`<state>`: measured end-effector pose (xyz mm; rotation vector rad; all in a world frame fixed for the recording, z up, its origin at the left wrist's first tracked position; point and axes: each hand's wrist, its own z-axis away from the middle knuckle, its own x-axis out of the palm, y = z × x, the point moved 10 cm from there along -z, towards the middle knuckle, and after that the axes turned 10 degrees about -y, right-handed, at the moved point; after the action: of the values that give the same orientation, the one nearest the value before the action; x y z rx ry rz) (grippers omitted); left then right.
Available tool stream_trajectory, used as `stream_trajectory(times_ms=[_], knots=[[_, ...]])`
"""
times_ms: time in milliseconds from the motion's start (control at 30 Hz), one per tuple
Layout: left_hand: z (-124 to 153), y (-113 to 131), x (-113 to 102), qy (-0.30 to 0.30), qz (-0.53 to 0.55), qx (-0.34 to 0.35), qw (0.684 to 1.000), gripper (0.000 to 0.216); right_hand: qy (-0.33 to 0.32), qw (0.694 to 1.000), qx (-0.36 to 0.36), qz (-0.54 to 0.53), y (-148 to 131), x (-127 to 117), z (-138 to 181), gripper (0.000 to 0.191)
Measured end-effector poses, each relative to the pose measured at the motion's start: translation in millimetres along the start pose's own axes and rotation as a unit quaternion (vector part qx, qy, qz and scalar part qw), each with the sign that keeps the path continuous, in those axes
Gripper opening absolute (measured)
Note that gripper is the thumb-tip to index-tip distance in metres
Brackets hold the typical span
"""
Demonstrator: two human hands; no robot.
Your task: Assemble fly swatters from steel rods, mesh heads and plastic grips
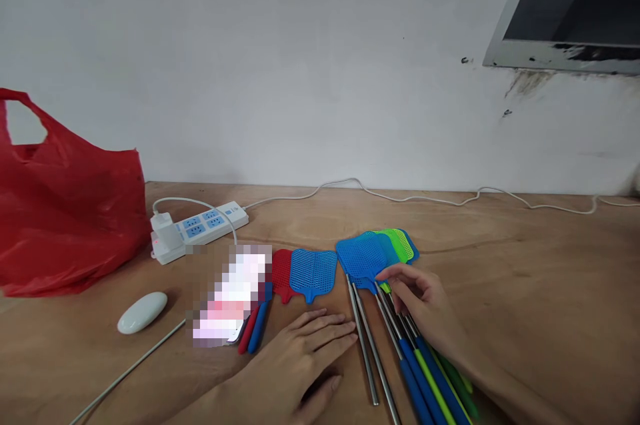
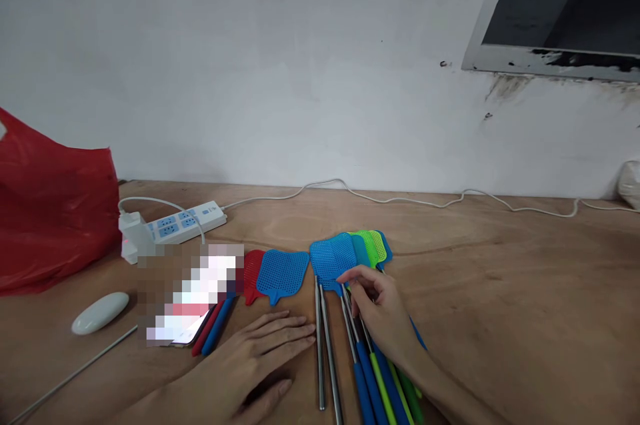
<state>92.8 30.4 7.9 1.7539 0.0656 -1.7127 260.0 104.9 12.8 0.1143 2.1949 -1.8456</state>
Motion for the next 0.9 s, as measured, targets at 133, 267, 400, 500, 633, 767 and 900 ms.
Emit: stream_trajectory(times_ms=[133, 267, 400, 500, 633, 767, 900], knots=[[-1, -1, 1, 0.003, 0.009, 0.002, 1.000, 0.071, 0.007, 1.000, 0.002, 0.004, 0, -2, -1, 0.023], [-1, 6, -1, -0.001, 0.022, 0.032, 0.999, 0.073, 0.009, 1.000, -0.002, 0.008, 1, -4, -2, 0.023], [0, 15, -4, -0.008, 0.031, 0.051, 0.998, 0.070, 0.014, 1.000, -0.005, 0.021, 2, -5, -3, 0.024], [2, 10, -5, 0.015, 0.029, 0.032, 0.999, 0.069, 0.016, 0.999, -0.001, 0.035, 5, -6, -2, 0.026], [3, -3, -8, 0.050, 0.026, 0.001, 0.998, 0.061, 0.008, 0.997, -0.012, 0.080, 6, -4, -3, 0.026], [0, -2, -6, 0.031, 0.026, 0.009, 0.999, 0.059, 0.017, 0.977, -0.059, 0.206, -4, -2, -2, 0.020], [-2, 0, -5, 0.018, 0.028, 0.006, 0.999, 0.063, 0.011, 0.930, -0.060, 0.361, -9, 3, -2, 0.016]])
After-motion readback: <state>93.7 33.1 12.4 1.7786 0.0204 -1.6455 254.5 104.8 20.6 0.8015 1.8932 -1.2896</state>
